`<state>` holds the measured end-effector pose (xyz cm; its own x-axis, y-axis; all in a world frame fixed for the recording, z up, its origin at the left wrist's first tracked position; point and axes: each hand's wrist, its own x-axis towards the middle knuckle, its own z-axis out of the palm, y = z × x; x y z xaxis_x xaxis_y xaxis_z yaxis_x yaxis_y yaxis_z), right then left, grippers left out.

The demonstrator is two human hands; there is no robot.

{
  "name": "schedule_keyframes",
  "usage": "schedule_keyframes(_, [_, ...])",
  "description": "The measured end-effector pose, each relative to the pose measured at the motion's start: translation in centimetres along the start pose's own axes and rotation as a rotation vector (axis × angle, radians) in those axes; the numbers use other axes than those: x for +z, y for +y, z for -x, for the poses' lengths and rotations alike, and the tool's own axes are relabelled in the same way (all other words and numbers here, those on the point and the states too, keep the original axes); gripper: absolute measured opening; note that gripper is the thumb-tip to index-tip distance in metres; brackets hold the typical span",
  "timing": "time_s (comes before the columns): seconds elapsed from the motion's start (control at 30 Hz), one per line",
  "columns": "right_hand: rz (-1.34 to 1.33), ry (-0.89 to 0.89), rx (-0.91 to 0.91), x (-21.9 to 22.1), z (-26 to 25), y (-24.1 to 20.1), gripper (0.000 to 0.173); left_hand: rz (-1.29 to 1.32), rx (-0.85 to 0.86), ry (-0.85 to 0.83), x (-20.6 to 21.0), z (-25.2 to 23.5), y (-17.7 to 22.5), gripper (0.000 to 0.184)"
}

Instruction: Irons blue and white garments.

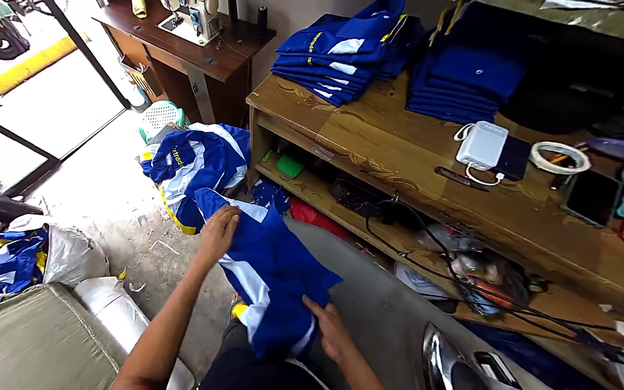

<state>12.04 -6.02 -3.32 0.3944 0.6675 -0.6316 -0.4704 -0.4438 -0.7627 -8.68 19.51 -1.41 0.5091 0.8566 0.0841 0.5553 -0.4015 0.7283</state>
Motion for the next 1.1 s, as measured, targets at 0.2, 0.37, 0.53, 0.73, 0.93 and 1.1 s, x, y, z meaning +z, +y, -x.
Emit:
schedule_keyframes(0.2, [0.316, 0.091, -0.333, -7.7, -3.3, -9.8, 0.019, -0.43, -0.064, -0.229, 1.5, -4.8, -4.9, 0.061])
schedule_keyframes(0.37, [1.246, 0.368, -0.359, -10.4, -6.3, -10.0, 0.07, -0.511, -0.005, -0.281, 5.0, -5.2, -1.5, 0.078])
schedule_keyframes(0.53, [1.238, 0.151, -0.882, -2.1, -6.7, -7.8, 0.045, -0.177, -0.034, 0.061, 1.1, -6.0, -4.3, 0.046])
schedule_keyframes(0.73, [1.27, -0.226, -1.095, 3.9, -9.7, -2.7, 0.069, 0.229, -0.532, 0.132, -2.6, -5.0, -13.9, 0.049])
schedule_keyframes(0.93, [1.393, -0.347, -1.037, 2.7, -5.9, 3.0, 0.056, -0.127, -0.575, 0.163, -4.4, -3.7, -13.5, 0.037])
schedule_keyframes(1.1, [1.424, -0.354, -1.045, 1.3, -4.6, 3.4, 0.056, -0.303, -0.194, 0.177, -1.1, -4.9, -6.5, 0.043])
